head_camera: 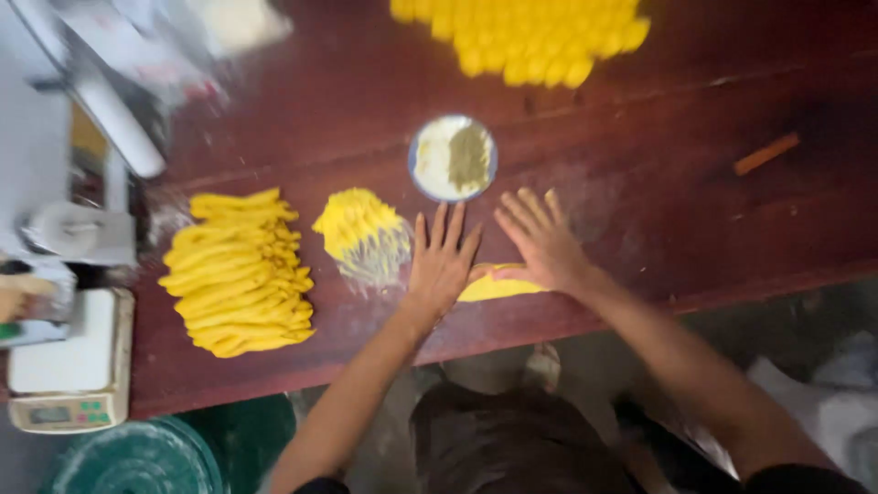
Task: The recorder is taking small portions of yellow dough, flattening them on a workbench, adding a filling, and rolling them into long cylindrical shapes.
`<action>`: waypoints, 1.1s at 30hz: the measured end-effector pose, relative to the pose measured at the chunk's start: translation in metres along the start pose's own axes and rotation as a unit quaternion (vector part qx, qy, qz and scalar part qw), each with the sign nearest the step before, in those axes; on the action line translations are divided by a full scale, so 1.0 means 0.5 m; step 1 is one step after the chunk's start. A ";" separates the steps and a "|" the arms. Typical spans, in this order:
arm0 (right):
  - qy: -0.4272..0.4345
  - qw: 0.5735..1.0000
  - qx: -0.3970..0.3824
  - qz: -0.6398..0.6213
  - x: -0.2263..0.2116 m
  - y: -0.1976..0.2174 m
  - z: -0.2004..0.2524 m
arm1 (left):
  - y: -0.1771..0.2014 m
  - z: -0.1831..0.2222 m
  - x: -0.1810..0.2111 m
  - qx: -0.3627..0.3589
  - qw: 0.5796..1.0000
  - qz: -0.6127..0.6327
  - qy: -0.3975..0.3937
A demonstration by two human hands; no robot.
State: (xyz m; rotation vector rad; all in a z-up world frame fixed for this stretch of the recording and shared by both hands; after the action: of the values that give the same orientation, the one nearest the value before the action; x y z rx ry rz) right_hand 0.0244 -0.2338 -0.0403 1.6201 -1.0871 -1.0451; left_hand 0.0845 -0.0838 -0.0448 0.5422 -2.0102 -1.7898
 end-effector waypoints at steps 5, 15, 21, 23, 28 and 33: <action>0.024 0.999 0.037 -0.008 -0.047 0.021 0.054 | -0.005 0.074 0.070 0.026 0.998 -0.060 -0.005; 0.052 0.985 0.139 -0.084 -0.067 0.038 0.156 | 0.066 0.151 0.124 0.109 0.994 0.014 0.012; 0.050 0.998 0.043 -0.022 -0.046 0.044 0.034 | 0.062 0.050 0.013 -0.034 0.994 0.095 0.034; 0.036 0.999 0.000 -0.001 -0.037 0.018 0.026 | 0.054 0.036 -0.013 -0.047 0.992 0.115 0.036; 0.034 0.999 0.009 -0.002 -0.031 0.025 0.025 | 0.020 0.042 -0.004 -0.058 0.988 0.139 0.035; 0.048 0.996 0.072 0.004 0.001 0.052 -0.016 | 0.031 0.011 -0.022 -0.022 0.993 0.009 0.111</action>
State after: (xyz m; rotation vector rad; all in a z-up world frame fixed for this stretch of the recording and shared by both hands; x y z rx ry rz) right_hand 0.0272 -0.2383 -0.0134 1.7593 -1.1246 -0.8911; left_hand 0.0905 -0.0715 -0.0301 0.6767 -1.8148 -1.6790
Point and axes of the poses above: each hand's wrist, its own z-axis away from the middle knuckle, its own y-axis out of the back of the hand, x = y × z, the point moved 7 cm from there along -z, towards the middle knuckle, and after that the axes turned 6 degrees about -z, right-handed, at the moved point
